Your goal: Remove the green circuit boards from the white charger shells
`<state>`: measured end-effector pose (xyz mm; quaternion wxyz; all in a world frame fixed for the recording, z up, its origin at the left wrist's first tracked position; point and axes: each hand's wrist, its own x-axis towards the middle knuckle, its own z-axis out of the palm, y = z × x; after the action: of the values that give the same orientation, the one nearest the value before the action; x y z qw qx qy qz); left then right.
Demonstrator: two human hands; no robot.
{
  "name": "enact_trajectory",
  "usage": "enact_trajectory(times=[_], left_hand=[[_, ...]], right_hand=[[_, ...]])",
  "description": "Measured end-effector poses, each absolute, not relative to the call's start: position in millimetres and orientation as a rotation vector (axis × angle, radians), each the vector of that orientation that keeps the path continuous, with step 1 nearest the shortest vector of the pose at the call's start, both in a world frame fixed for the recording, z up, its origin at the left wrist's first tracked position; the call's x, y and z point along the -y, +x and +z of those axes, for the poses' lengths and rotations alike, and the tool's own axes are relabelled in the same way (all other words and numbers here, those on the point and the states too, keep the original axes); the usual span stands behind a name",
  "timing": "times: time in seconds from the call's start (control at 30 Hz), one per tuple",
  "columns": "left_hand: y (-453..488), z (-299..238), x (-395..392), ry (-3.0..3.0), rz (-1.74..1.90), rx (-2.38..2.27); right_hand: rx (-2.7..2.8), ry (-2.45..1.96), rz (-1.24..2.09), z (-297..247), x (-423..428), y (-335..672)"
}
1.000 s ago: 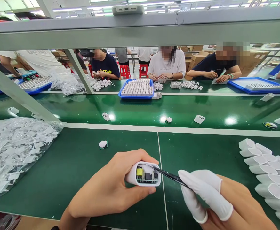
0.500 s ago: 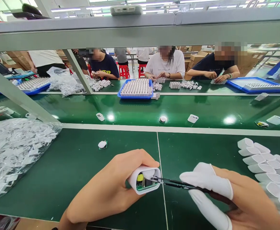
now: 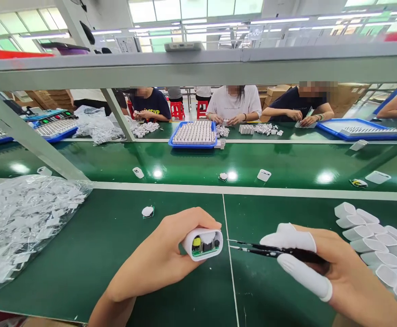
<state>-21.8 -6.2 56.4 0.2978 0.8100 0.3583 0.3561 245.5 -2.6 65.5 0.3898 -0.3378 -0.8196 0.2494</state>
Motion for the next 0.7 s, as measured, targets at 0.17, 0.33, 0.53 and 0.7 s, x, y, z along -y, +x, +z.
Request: enact_trajectory(times=[0.17, 0.33, 0.53, 0.7], left_hand=[[-27, 57, 4, 2.104, 0.983, -0.992], [-21, 58, -1, 1.992, 0.963, -1.025], [-8, 54, -5, 1.803, 0.830, -1.078], [1, 46, -1, 1.763, 0.803, -1.045]], right_hand=[[2.080, -1.041, 0.619, 11, -10, 245], [2.204, -1.014, 0.266, -93, -17, 228], [2.106, -0.802, 0.149, -57, -15, 215], [1.961, -0.495, 0.028, -5, -6, 187]])
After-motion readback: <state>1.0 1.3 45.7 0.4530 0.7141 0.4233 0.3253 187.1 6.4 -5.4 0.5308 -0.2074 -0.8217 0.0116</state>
